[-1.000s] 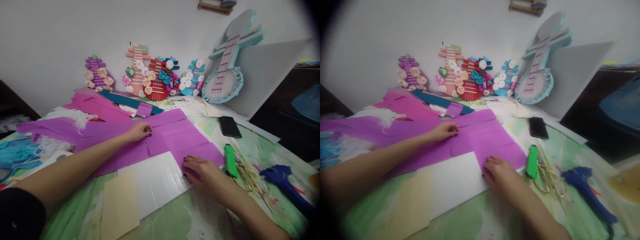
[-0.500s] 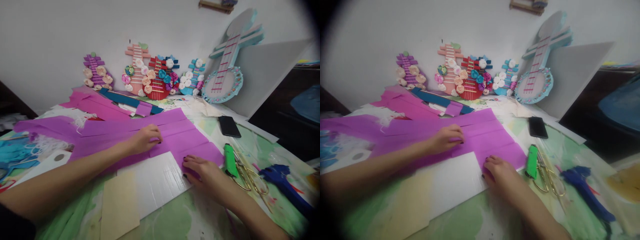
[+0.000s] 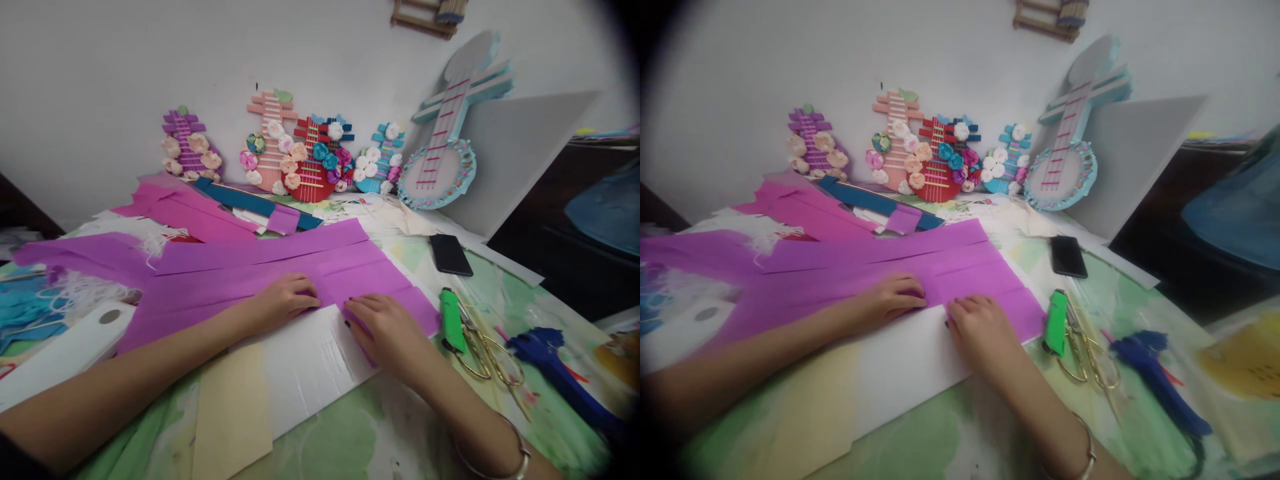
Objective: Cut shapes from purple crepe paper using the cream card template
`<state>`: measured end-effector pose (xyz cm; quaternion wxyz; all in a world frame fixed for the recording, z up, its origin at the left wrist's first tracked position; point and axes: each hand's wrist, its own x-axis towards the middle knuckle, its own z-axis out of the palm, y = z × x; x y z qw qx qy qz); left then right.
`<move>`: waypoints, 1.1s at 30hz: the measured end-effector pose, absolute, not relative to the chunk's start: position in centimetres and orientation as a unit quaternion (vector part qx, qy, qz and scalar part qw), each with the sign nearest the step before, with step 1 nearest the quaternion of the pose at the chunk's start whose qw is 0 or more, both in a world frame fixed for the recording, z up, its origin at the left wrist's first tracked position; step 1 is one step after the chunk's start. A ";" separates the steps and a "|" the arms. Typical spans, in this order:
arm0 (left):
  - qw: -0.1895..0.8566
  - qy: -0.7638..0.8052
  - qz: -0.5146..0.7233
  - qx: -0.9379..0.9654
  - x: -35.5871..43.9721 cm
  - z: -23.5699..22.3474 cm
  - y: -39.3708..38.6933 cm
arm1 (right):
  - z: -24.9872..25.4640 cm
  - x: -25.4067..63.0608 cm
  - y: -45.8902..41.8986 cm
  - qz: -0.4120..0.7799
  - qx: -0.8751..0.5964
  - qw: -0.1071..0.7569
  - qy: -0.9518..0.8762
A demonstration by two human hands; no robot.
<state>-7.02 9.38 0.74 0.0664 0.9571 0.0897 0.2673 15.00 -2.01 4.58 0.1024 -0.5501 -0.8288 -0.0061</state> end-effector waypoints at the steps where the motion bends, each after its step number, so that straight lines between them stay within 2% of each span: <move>1: 0.075 0.090 0.271 0.955 -7.0 0.7 9.4 | 4.0 14.9 -1.7 -0.010 -0.531 0.121 -0.839; 3: 0.093 0.092 0.279 0.951 -7.1 0.8 9.4 | 2.8 14.7 -1.2 -0.015 -0.492 0.137 -0.860; 9: 0.107 0.112 0.310 0.938 -7.5 0.6 9.2 | 1.2 14.3 -1.3 -0.021 -0.473 0.107 -0.875; 18: 0.014 0.076 0.272 0.959 -8.9 0.9 7.2 | 1.2 14.0 -1.5 -0.015 -0.485 0.121 -0.866; 33: -0.015 0.114 0.271 0.956 -9.1 0.4 7.0 | 1.7 13.5 -1.7 0.016 -0.502 0.097 -0.859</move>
